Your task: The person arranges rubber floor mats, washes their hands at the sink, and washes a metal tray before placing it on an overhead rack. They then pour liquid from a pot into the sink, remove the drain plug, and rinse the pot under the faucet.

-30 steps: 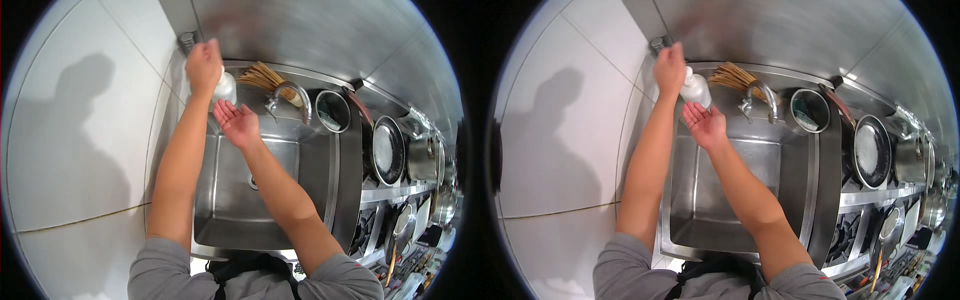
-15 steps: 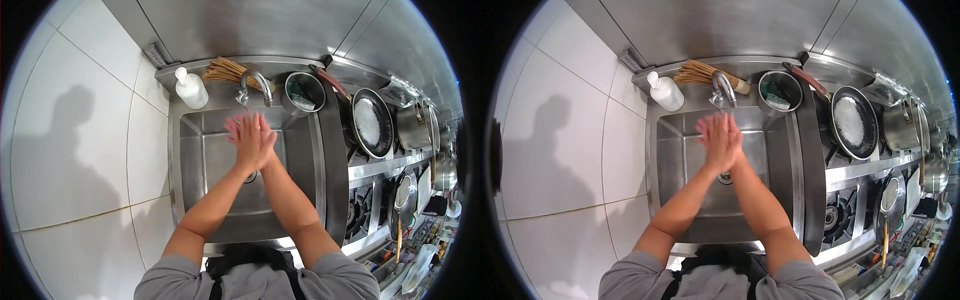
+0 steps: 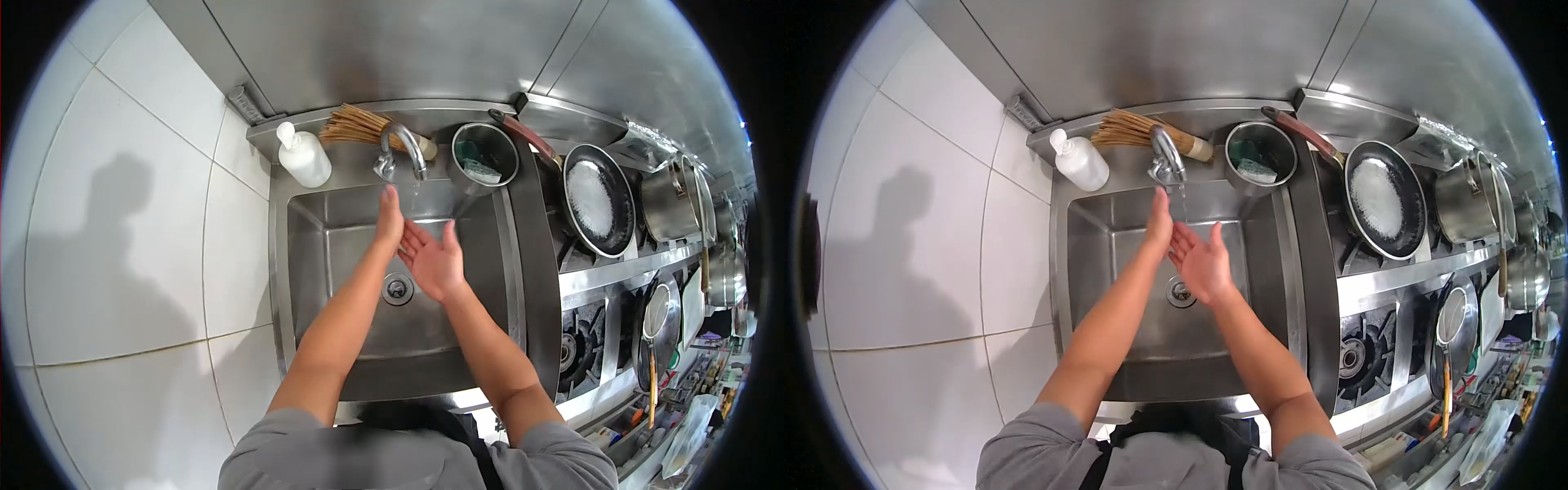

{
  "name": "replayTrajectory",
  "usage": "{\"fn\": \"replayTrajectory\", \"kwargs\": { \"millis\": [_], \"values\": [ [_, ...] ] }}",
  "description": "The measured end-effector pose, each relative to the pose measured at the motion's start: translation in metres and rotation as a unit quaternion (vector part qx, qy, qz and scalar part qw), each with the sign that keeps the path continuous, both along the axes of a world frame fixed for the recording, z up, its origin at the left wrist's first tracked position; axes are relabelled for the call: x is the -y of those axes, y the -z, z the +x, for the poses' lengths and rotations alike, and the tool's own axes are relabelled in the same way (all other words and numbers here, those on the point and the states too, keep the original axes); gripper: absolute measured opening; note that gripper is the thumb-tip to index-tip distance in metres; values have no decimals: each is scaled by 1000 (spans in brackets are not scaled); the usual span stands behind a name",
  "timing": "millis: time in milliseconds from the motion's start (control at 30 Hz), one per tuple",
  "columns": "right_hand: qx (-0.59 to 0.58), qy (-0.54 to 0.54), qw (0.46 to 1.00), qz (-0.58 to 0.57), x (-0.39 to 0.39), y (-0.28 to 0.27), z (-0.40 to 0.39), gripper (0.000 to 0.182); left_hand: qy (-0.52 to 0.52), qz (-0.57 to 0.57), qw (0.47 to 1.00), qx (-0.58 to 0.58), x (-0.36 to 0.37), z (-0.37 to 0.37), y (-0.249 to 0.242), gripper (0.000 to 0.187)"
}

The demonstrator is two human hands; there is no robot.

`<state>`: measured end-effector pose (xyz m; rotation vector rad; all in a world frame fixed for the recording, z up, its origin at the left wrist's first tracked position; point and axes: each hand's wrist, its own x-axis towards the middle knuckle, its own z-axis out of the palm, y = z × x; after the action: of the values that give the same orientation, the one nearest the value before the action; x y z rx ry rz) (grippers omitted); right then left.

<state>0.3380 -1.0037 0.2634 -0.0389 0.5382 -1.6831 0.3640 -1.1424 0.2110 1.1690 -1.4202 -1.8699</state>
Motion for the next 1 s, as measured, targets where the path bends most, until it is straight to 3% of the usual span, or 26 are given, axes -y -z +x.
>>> {"fn": "replayTrajectory", "kwargs": {
  "millis": [33, 67, 100, 133, 167, 233, 267, 300, 333, 367, 400, 433, 500, 533, 567, 667, 733, 800, 833, 867, 900, 933, 1000],
  "values": [
    [1, 2, 1000, 3, 0, 4, -10, 90, -2, 134, 984, -117, 5, 0, -11, 88],
    [19, 37, 999, 19, 4, 11, -21, 88, -1, 139, 984, -113, 10, 2, -35, 88],
    [35, 72, 996, 33, 6, 16, -27, 86, -83, 321, 916, -226, 17, 2, -68, 91],
    [66, 72, 995, 29, 7, 16, -33, 84, -159, 481, 796, -332, 26, 1, -88, 94],
    [62, 70, 995, 26, 11, 13, -37, 84, -157, 479, 795, -337, 34, 7, -86, 94],
    [54, 47, 997, 18, 18, 12, -37, 81, -97, 405, 729, -544, 41, 21, -72, 94],
    [56, 49, 997, 19, 25, 13, -37, 81, -79, 376, 777, -499, 34, 20, -64, 85],
    [43, 30, 999, 12, 37, 18, -39, 78, -79, 377, 777, -498, 21, 13, -46, 85],
    [29, 12, 1000, 2, 49, 23, -38, 76, -32, 113, 951, -285, 7, -1, -19, 74],
    [26, 19, 999, -1, 56, 30, -35, 76, 9, -30, 985, -168, 4, -5, -1, 70],
    [-37, 54, 998, 14, 62, 37, -31, 72, 33, -171, 984, -41, 2, -10, 17, 65],
    [-100, 97, 990, 34, 64, 44, -27, 67, 57, -246, 968, -7, 10, -1, 33, 62],
    [-59, 80, 992, 77, 71, 31, -19, 63, 122, -398, 909, 33, 29, -2, 54, 56],
    [-38, 62, 990, 118, 70, 11, -14, 62, 93, -317, 942, 48, 13, -12, 34, 56],
    [-125, 79, 981, 123, 66, -8, -1, 63, 58, -235, 969, 59, -3, -21, 13, 56],
    [-93, 99, 984, 117, 73, 15, -26, 66, 93, 21, 992, -84, -14, -18, -7, 65],
    [-79, 140, 977, 137, 80, 32, -36, 68, 127, -9, 987, -95, -20, -21, -19, 74],
    [-118, 118, 985, -37, 85, 42, -19, 66, 134, -48, 985, -102, -16, -14, -31, 84],
    [-121, 123, 984, -34, 77, 28, -18, 66, 139, -46, 984, -104, -12, -13, -30, 84],
    [-120, 105, 986, 52, 73, 13, -15, 64, 133, 28, 989, -53, -8, -12, -29, 83],
    [-121, 84, 979, 138, 67, 0, -20, 70, 143, -4, 989, -42, -18, -14, -33, 83],
    [-115, 93, 989, 26, 76, 21, -38, 73, 153, -37, 987, -31, -28, -16, -35, 83],
    [-123, 111, 985, 51, 79, 40, -38, 74, 164, 1, 984, -75, -42, -13, -35, 82]
  ]
}}
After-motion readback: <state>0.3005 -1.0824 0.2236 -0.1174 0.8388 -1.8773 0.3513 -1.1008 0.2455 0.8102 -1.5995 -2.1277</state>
